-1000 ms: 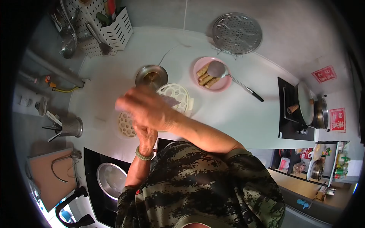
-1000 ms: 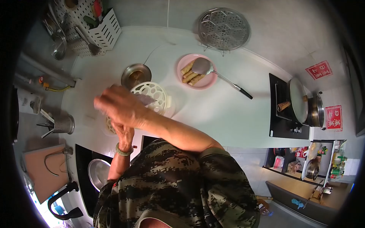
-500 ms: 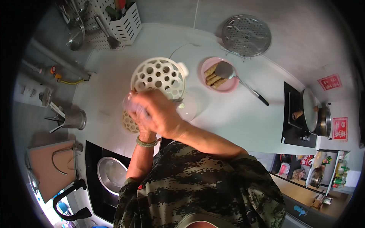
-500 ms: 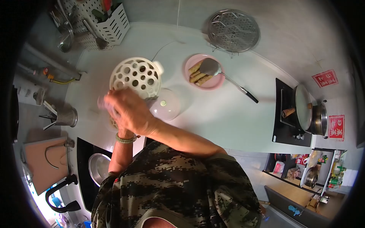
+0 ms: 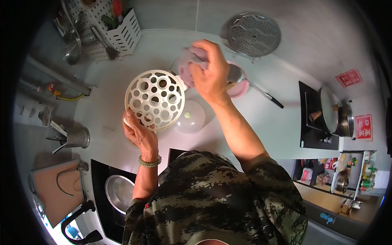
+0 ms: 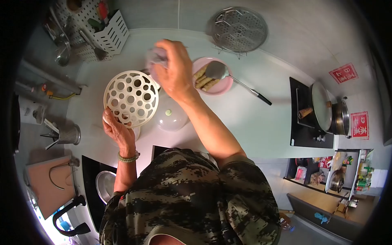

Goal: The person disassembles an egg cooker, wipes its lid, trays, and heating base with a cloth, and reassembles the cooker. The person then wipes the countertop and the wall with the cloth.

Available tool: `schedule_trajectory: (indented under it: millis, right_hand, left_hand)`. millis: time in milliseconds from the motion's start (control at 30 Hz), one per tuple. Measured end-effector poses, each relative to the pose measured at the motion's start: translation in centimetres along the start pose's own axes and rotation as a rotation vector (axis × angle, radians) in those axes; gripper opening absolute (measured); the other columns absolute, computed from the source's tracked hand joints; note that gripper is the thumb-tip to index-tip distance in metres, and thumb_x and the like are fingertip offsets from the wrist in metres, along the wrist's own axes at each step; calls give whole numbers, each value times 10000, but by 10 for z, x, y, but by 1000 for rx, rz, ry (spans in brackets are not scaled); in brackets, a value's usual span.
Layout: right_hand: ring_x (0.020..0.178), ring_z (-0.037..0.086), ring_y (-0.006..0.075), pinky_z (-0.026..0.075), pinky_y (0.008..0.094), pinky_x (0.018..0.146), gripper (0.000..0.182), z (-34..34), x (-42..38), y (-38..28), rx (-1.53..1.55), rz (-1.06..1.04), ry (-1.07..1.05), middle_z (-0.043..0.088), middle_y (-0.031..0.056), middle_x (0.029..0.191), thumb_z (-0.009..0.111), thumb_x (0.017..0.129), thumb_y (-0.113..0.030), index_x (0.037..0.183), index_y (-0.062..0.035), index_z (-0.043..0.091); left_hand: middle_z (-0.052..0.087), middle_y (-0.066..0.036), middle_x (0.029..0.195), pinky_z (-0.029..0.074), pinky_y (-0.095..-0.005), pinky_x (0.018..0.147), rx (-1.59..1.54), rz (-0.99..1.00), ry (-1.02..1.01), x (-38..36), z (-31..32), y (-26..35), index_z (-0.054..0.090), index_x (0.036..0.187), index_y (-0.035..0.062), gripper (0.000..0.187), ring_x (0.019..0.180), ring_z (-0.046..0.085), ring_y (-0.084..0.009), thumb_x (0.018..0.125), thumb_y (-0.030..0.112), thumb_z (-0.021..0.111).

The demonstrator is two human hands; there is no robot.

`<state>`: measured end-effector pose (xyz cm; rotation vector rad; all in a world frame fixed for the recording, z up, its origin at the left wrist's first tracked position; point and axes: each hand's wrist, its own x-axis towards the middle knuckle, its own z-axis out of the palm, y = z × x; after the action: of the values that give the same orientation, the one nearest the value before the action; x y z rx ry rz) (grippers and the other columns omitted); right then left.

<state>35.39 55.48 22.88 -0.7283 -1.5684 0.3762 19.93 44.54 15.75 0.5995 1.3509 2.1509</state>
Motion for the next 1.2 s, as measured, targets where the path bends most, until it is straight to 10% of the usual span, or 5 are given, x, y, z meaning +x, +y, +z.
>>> schedule_trajectory:
  millis: [333,500,667,833,1200]
  right_hand:
    - [856,581,221,478,303,761,384,-4,-105,17,80,464,-398,552,120,976,558,692,50,1061,-37,500]
    - [905,548,188,446,287,813,406,-26,-59,-24,195,230,53,537,101,983,480,659,88,1058,17,494]
    - [924,533,173,429,266,831,416,-34,-34,-35,-19,-10,179,531,100,1000,485,644,70,1055,15,499]
    - [895,557,133,477,309,795,375,-22,-22,-22,765,617,552,566,50,983,685,788,-183,1079,-25,509]
    - [925,568,212,456,322,818,390,40,-77,-80,231,-289,-428,571,92,961,697,678,-73,1045,-63,566]
  left_hand:
    - [497,33,677,364,-166,388,85,40,49,8,5,20,546,970,54,388,524,477,-39,909,430,474]
    - [491,49,678,350,-174,440,107,-41,-75,14,-5,-4,574,997,48,397,569,450,-25,914,424,476]
    - [625,-56,917,528,-248,560,-279,-329,11,11,22,0,509,1114,-10,450,800,602,-96,932,394,430]
    - [541,-94,840,476,-155,436,-1202,-1050,-415,22,-9,-24,479,1127,-67,313,653,519,-128,929,175,465]
    - [489,-49,784,440,-177,399,-1150,-1278,-466,-10,-4,-14,532,972,6,186,526,432,-105,806,68,589]
